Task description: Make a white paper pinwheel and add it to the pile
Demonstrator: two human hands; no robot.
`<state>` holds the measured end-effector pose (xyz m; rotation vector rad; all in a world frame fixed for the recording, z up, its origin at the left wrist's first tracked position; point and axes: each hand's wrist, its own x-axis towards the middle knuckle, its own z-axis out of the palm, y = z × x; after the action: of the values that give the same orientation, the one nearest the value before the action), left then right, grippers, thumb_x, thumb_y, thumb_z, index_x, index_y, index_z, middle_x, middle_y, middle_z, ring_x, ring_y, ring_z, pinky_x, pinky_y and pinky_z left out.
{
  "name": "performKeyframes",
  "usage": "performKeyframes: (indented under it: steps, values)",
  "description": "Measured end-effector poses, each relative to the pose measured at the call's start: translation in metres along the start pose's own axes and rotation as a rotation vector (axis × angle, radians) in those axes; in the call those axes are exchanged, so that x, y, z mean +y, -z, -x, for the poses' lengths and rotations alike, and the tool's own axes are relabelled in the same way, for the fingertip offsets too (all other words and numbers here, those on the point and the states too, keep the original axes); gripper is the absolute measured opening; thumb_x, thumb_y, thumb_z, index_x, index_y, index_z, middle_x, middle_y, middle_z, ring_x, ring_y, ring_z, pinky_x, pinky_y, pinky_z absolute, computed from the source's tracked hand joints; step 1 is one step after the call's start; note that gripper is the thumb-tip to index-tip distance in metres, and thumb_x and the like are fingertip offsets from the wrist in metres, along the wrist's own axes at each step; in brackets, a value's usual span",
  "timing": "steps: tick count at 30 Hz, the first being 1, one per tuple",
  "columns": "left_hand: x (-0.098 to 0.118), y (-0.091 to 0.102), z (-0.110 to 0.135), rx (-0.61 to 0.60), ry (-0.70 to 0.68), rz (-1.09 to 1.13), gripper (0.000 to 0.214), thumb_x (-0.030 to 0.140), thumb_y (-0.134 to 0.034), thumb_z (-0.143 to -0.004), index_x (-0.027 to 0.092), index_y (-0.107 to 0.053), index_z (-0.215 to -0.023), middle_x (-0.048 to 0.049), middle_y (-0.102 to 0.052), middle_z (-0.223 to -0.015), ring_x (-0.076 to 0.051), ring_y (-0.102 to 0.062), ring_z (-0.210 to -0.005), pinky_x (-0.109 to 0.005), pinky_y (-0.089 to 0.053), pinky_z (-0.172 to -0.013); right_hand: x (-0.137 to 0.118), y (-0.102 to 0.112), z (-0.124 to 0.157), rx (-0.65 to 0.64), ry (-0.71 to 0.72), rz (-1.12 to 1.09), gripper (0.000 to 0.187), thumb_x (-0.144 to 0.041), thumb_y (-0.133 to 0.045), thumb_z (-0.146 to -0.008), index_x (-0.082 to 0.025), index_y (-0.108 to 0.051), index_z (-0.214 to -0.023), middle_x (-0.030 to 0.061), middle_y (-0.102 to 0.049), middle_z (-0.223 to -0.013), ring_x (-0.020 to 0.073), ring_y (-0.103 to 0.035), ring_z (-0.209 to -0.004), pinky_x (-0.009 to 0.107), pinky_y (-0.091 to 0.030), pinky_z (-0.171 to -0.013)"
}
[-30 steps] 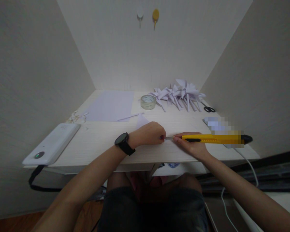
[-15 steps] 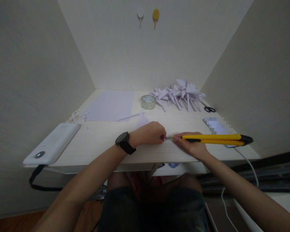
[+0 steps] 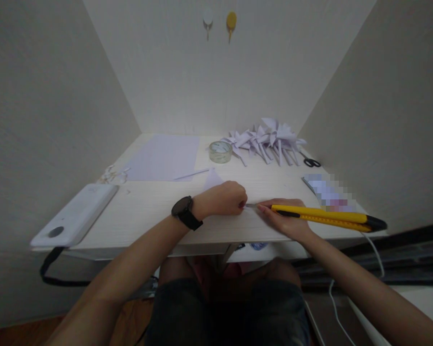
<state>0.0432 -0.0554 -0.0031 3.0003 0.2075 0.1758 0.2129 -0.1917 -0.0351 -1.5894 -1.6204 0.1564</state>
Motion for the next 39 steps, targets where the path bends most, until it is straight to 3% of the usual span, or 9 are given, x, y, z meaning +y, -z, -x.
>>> performKeyframes:
  steps: [8, 25, 39]
  values:
    - [0.0001, -0.0005, -0.0005, 0.014, -0.012, 0.009, 0.018, 0.011, -0.058, -0.073, 0.016, -0.076, -0.073, -0.0094, -0.075, -0.079, -0.021, -0.069, -0.074, -0.031, -0.051, -0.074, 0.0022, -0.0002, -0.0016, -0.077, -0.023, 0.022, 0.023, -0.040, -0.063, -0.086, -0.025, -0.078, -0.077, 0.0037, -0.078, -0.077, 0.0231, -0.073, -0.067, 0.036, -0.062, -0.069]
    - [0.0025, 0.0001, 0.0000, 0.015, -0.045, -0.084, 0.020, 0.012, -0.056, -0.078, 0.017, -0.076, -0.076, -0.0089, -0.076, -0.080, -0.019, -0.069, -0.074, -0.032, -0.051, -0.078, 0.0018, -0.0003, -0.0005, -0.057, 0.014, 0.058, 0.022, -0.041, -0.063, -0.085, -0.027, -0.077, -0.075, 0.0003, -0.078, -0.075, 0.0216, -0.073, -0.062, 0.033, -0.059, -0.062]
    - [0.0039, 0.0001, 0.0001, 0.004, 0.011, -0.113, 0.022, 0.012, -0.056, -0.078, 0.016, -0.078, -0.077, -0.0100, -0.076, -0.078, -0.021, -0.071, -0.073, -0.032, -0.050, -0.073, 0.0084, -0.0016, 0.0024, -0.029, 0.112, 0.159, 0.026, -0.040, -0.059, -0.088, -0.025, -0.078, -0.078, 0.0016, -0.078, -0.077, 0.0201, -0.074, -0.067, 0.028, -0.057, -0.063]
